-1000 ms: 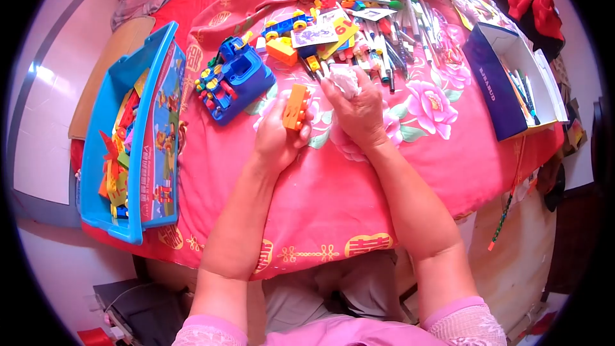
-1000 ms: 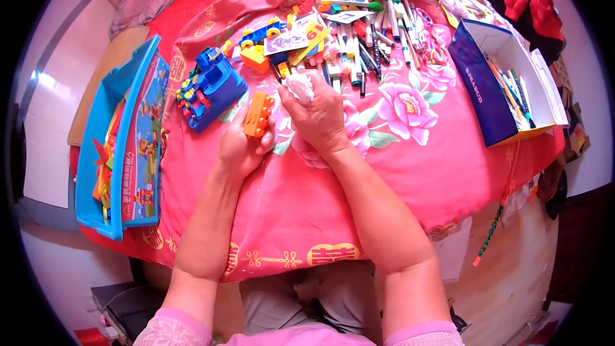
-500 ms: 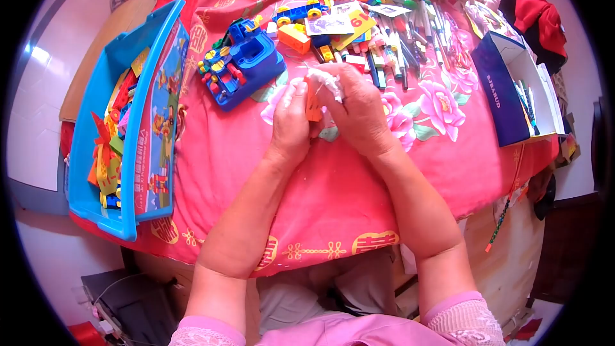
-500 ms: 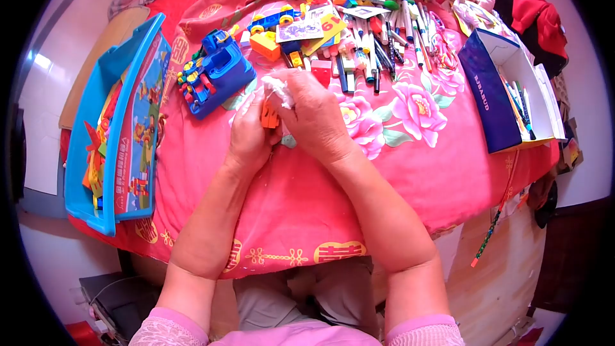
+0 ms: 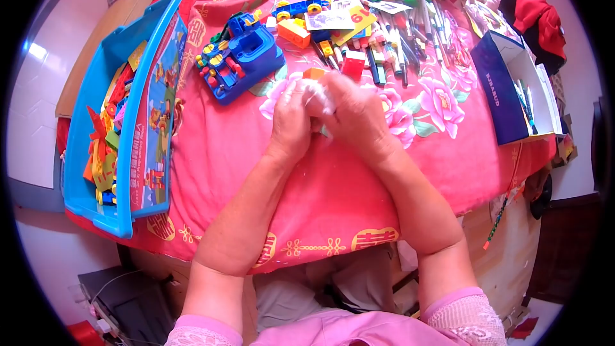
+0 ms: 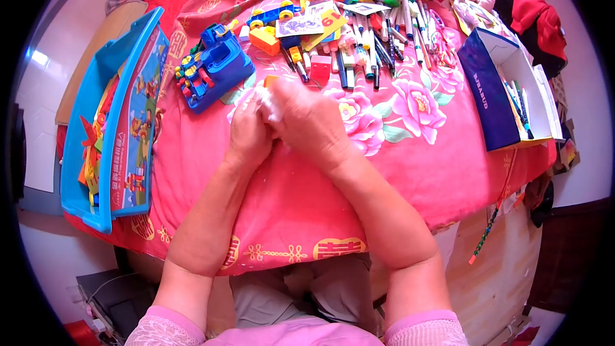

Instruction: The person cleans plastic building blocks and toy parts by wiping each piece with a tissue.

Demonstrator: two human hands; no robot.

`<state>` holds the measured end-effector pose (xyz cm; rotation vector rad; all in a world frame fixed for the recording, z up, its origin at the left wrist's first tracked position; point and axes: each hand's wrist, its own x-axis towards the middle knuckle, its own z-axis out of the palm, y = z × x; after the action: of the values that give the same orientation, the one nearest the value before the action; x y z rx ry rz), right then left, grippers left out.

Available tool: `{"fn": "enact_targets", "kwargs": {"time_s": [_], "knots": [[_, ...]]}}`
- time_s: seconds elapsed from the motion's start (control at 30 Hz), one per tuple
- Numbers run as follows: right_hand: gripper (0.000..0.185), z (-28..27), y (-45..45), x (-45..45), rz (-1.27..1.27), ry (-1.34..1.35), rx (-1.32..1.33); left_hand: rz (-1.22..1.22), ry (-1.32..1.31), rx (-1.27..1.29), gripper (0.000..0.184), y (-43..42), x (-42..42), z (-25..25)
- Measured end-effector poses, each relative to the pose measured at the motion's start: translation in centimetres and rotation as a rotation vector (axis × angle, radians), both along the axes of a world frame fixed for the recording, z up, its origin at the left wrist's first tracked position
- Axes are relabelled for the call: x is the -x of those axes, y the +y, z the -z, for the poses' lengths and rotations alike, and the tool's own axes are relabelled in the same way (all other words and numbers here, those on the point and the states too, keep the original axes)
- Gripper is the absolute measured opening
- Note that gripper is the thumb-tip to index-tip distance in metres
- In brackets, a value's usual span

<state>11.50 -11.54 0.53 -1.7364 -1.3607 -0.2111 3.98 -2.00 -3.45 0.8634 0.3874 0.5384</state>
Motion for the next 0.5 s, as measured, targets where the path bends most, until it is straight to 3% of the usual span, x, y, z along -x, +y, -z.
{"fn": "enact_targets", "kwargs": {"time_s": [0.1,0.13,0.23,0.33,0.4,0.5], "knots": [[0.021,-0.3,-0.6,0.8,-0.131,-0.067,0.134,-0.043,0.018,-0.076,0.029,0.3,0.3,-1.4],[0.021,-0.2,-0.8,0.8,-0.195,0.021,0.126,-0.043,0.049,-0.131,0.028,0.5,0.6,-2.0],[0.021,-0.4,-1.2,0.8,-0.323,0.309,0.041,-0.014,-0.019,0.124,0.031,1.0,0.3,-2.1],[0.020,-0.7,-1.0,0.3,-0.126,0.585,-0.133,0.064,-0.074,0.172,0.028,1.1,0.6,-2.0],[0.019,-0.7,-1.0,-0.5,-0.060,0.561,-0.204,0.173,-0.136,0.194,0.026,0.8,0.9,-2.3],[0.017,-1.3,-1.3,-1.1,-0.063,0.688,-0.317,0.275,-0.112,-0.032,0.030,0.3,0.9,-2.5]]}}
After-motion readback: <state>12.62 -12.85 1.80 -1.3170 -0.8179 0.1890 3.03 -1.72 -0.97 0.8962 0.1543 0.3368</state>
